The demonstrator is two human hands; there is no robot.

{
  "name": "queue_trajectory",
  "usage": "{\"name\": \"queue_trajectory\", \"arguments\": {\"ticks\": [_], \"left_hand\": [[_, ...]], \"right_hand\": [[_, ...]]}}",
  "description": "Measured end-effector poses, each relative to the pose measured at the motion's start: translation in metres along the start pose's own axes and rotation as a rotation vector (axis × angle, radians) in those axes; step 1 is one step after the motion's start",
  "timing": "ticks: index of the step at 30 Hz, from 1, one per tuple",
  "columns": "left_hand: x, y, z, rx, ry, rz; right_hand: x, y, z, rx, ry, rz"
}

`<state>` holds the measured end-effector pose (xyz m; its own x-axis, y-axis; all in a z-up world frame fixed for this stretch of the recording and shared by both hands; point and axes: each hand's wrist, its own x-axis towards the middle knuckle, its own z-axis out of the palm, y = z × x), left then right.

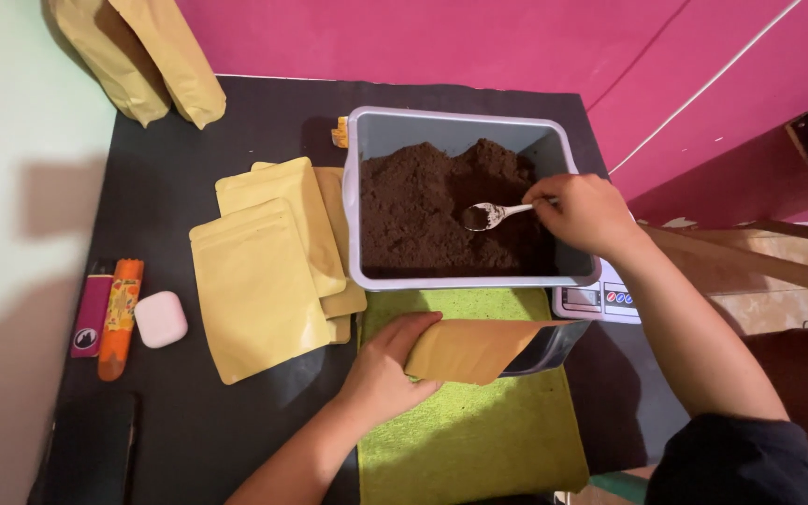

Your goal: Scooping ground coffee from a plastic bin into yellow pouches, weighing them on a digital scale, and folding the tops.

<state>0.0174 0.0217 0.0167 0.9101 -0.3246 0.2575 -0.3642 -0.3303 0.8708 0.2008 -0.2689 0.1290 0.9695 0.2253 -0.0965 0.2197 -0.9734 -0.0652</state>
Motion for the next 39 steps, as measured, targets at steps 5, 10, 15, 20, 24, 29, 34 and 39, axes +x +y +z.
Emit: {"name": "queue_trajectory", "arguments": {"ticks": [5, 10, 15, 20, 24, 29, 34, 39], "left_hand": [[0.001, 0.003, -0.002, 0.014, -0.006, -0.057], [0.002, 0.006, -0.001, 0.053, 0.036, -0.106], [0.002, 0.015, 0.000, 0.001, 0.005, -0.151], [0.000, 0.014, 0.001, 0.002, -0.006, -0.109], [0.001, 0.015, 0.000, -0.012, -0.030, -0.095], [0.001, 0.014, -0.001, -0.021, -0.076, -0.124], [0.002, 0.011, 0.003, -0.096, -0.093, -0.001], [-0.005, 0.005, 0.009, -0.114, -0.057, 0.119]], "right_hand": [[-0.024, 0.021, -0.024, 0.181, 0.115, -0.082], [-0.097, -0.015, -0.108, 0.337, 0.243, -0.158], [-0.135, -0.031, -0.151, 0.132, 0.406, -0.384], [-0.142, -0.048, -0.149, 0.073, 0.397, -0.520], [-0.143, -0.042, -0.127, -0.088, 0.402, -0.583], [-0.161, -0.042, -0.100, -0.082, 0.450, -0.639], [-0.176, -0.045, -0.089, -0.167, 0.563, -0.648], [-0.187, -0.054, -0.094, -0.126, 0.443, -0.800]]}}
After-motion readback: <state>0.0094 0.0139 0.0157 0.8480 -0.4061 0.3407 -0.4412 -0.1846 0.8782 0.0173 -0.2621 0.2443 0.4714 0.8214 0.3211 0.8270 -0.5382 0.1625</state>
